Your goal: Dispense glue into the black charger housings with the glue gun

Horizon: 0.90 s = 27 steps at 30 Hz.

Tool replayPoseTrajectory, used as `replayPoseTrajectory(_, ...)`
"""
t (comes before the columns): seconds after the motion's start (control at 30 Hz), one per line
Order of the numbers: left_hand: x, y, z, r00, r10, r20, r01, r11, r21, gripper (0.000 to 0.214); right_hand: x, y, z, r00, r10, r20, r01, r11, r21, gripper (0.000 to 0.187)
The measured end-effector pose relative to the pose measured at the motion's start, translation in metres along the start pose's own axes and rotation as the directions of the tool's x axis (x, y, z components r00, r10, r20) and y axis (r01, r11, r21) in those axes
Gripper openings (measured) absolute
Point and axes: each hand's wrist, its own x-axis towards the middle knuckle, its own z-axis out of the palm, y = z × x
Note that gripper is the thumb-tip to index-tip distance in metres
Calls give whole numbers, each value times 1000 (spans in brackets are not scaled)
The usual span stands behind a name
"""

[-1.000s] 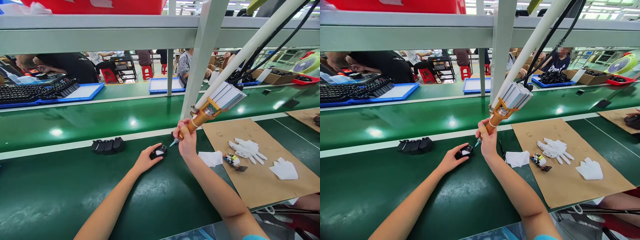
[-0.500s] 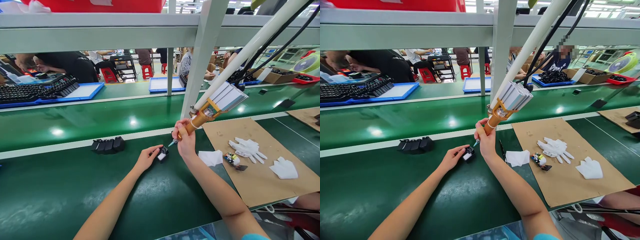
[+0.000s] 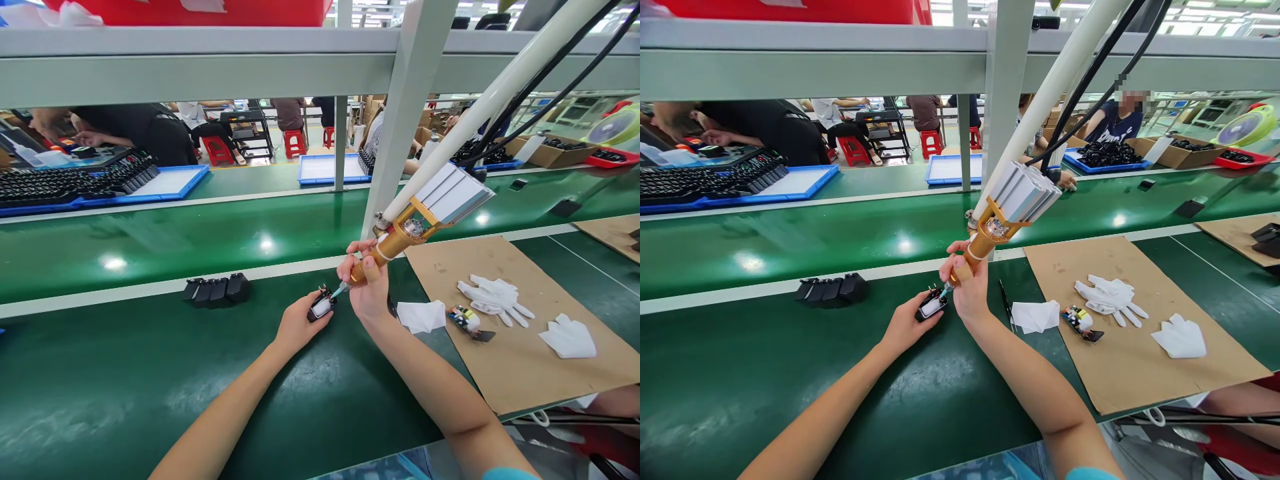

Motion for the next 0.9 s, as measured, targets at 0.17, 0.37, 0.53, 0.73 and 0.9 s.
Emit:
replayPoseTrajectory(0.17, -1, 3, -2, 992, 22, -124, -25, 999, -25, 38, 2, -1, 0, 1000, 7, -8, -6, 999, 54, 33)
replayPoseTrajectory(0.37, -2, 3, -3, 972, 119, -201, -120, 993, 7, 37, 4, 0, -2, 1000, -1, 14, 0, 999, 42, 30)
replayPoseTrajectory(0.53, -3, 3, -4, 972, 110, -208, -110, 994, 13, 37, 3, -1, -2, 1000, -17, 26, 15, 997, 80, 27)
replayPoseTrajectory(0.73, -2, 3, 0, 984, 56, -169, -59, 998, -14, 41, 2, 0, 1, 1000, -12, 18, 10, 995, 100, 33)
replayPoseTrajectory(0.9, -3, 5, 5, 993, 44, -111, -48, 998, -31, 43, -1, -1, 2, 1000, -2, 27, -1, 995, 102, 37)
